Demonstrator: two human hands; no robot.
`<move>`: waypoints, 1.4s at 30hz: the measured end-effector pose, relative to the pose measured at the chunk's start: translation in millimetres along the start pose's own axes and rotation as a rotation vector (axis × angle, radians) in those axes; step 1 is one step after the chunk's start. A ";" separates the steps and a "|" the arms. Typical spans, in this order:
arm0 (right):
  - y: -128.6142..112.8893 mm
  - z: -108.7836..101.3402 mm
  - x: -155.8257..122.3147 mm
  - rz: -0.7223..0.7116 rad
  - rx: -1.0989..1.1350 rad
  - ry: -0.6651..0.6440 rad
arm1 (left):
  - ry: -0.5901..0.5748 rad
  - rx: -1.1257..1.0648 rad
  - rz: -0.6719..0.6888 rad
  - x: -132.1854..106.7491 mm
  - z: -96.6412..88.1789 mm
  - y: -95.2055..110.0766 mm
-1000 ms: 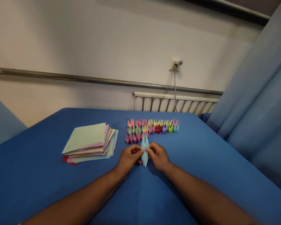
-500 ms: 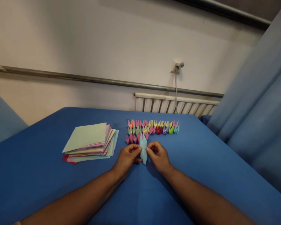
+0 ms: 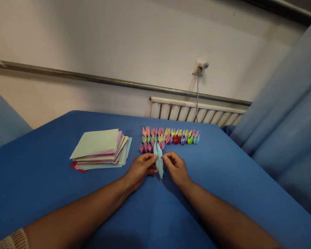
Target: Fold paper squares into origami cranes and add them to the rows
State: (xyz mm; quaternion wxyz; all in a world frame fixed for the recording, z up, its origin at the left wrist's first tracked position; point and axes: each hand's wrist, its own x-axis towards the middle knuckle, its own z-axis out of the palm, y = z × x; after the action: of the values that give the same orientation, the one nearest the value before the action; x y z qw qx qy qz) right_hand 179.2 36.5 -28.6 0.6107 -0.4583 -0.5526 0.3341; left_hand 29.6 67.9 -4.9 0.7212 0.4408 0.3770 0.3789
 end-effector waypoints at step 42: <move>2.3 -3.6 5.4 0.307 0.272 -0.101 | 0.054 0.276 0.149 -0.5 7.3 -1.2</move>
State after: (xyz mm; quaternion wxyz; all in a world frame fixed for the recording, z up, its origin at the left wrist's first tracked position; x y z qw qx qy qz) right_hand 183.8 41.6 -28.7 0.5802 -0.4333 -0.4561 0.5173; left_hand 35.9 64.5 -3.5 0.6132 0.5520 0.4112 0.3875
